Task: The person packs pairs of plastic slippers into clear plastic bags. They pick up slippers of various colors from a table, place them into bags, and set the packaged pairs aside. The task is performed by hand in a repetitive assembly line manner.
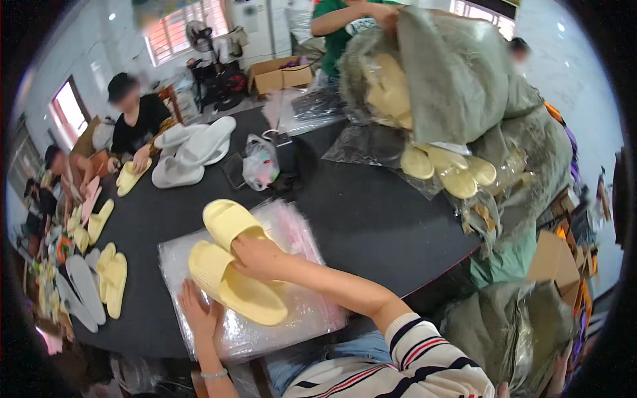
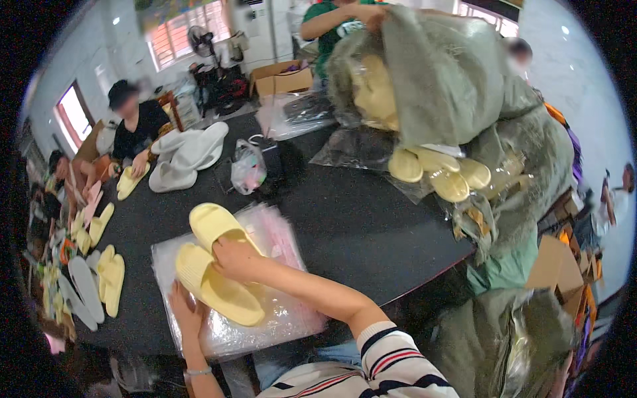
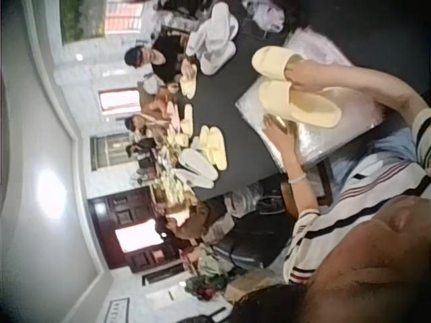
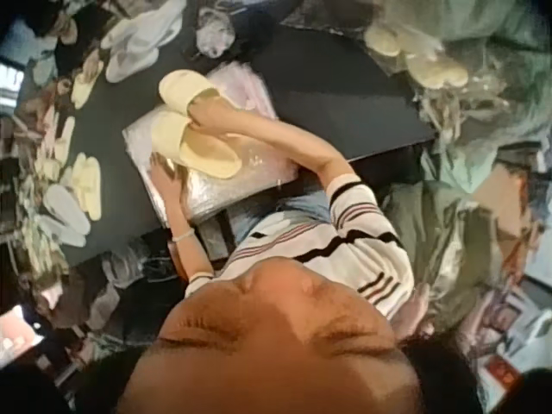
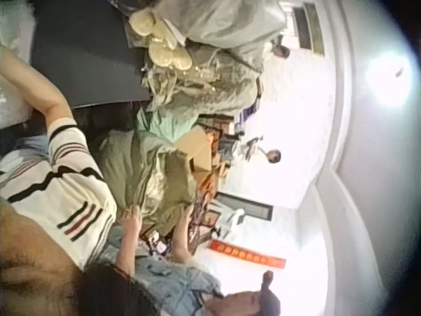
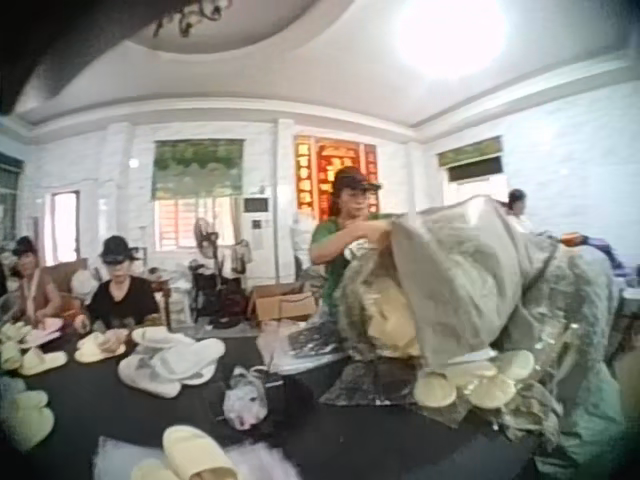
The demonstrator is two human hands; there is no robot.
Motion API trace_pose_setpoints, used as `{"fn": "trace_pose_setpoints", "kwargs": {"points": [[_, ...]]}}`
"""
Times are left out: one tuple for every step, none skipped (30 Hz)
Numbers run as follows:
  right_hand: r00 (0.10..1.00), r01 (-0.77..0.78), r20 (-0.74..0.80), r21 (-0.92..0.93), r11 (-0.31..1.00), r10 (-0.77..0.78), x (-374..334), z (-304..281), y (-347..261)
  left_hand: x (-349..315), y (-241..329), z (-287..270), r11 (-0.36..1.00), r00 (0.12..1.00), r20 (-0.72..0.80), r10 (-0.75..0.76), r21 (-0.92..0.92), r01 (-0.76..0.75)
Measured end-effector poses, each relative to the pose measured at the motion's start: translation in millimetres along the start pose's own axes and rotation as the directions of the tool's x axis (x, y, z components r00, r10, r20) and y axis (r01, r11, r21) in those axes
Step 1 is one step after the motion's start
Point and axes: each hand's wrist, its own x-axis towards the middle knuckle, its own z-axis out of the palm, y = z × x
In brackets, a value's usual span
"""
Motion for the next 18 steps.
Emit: {"fn": "trace_pose_setpoints", "kwargs": {"points": [[0.997, 0.061, 0.045, 0.038, 0.997, -0.063, -4, 3, 11, -2, -1, -2, 0.997, 0.999, -0.024, -0.031, -0.077, 0.029], [0.988, 0.122, 0.089, 0.077, 0.990, -0.129, -10, 3, 22, 0, -1, -3, 0.986, 0.997, -0.044, -0.066, -0.156, 0.059], [0.971, 0.185, 0.133, 0.122, 0.975, -0.200, -16, 2, 34, 3, 1, -5, 0.963, 0.994, -0.075, -0.084, -0.261, 0.061], [0.973, 0.231, -0.019, 0.183, 0.956, -0.232, -18, 6, 51, 1, 1, -8, 0.932, 0.987, -0.108, -0.121, -0.355, 0.075], [0.954, 0.285, -0.167, 0.238, 0.929, -0.250, -21, 9, 71, -3, 2, -11, 0.891, 0.976, -0.140, -0.165, -0.446, 0.086], [0.917, 0.345, -0.307, 0.290, 0.893, -0.255, -24, 12, 85, -5, 11, -20, 0.933, 0.976, -0.186, -0.117, -0.357, 0.044], [0.906, 0.293, -0.394, 0.313, 0.903, -0.157, -26, 5, 91, -1, 29, -35, 0.966, 0.973, -0.219, -0.067, -0.259, 0.008], [0.901, 0.267, -0.428, 0.433, 0.861, -0.064, -32, -7, 102, 5, 48, -48, 0.988, 0.969, -0.245, -0.016, -0.155, -0.023], [0.902, 0.097, -0.396, 0.572, 0.815, 0.171, -34, 2, 130, 9, 67, -57, 0.976, 0.973, -0.228, 0.020, -0.208, -0.069], [0.900, -0.021, -0.313, 0.666, 0.746, 0.304, -38, -4, 133, 14, 88, -65, 0.962, 0.977, -0.209, 0.051, -0.253, -0.104], [0.901, -0.063, -0.322, 0.567, 0.821, 0.292, -38, 6, 155, 18, 118, -69, 0.899, 0.990, -0.137, -0.021, -0.436, -0.042], [0.931, -0.054, -0.279, 0.530, 0.846, 0.234, -38, 2, 152, 12, 123, -64, 0.843, 0.994, 0.009, -0.105, -0.530, 0.094], [0.936, -0.217, -0.093, 0.603, 0.768, 0.338, -39, -13, 124, 9, 139, -63, 0.851, 0.988, 0.126, -0.090, -0.506, 0.142], [0.961, -0.136, -0.150, 0.478, 0.868, 0.233, -39, -10, 129, 12, 149, -56, 0.951, 0.989, 0.118, 0.084, -0.306, -0.044], [0.975, -0.048, -0.190, 0.336, 0.940, 0.118, -40, -3, 135, 16, 156, -47, 0.977, 0.982, 0.130, 0.140, -0.176, -0.116], [0.971, 0.038, -0.239, 0.227, 0.973, 0.018, -39, 2, 138, 21, 160, -38, 0.982, 0.969, 0.155, 0.190, -0.045, -0.185], [0.956, 0.118, -0.282, 0.110, 0.987, -0.083, -38, 7, 138, 27, 162, -30, 0.981, 0.976, 0.125, 0.179, 0.047, -0.186], [0.931, 0.192, -0.314, -0.011, 0.981, -0.186, -39, 11, 140, 34, 162, -23, 0.973, 0.981, 0.096, 0.170, 0.138, -0.183]]}}
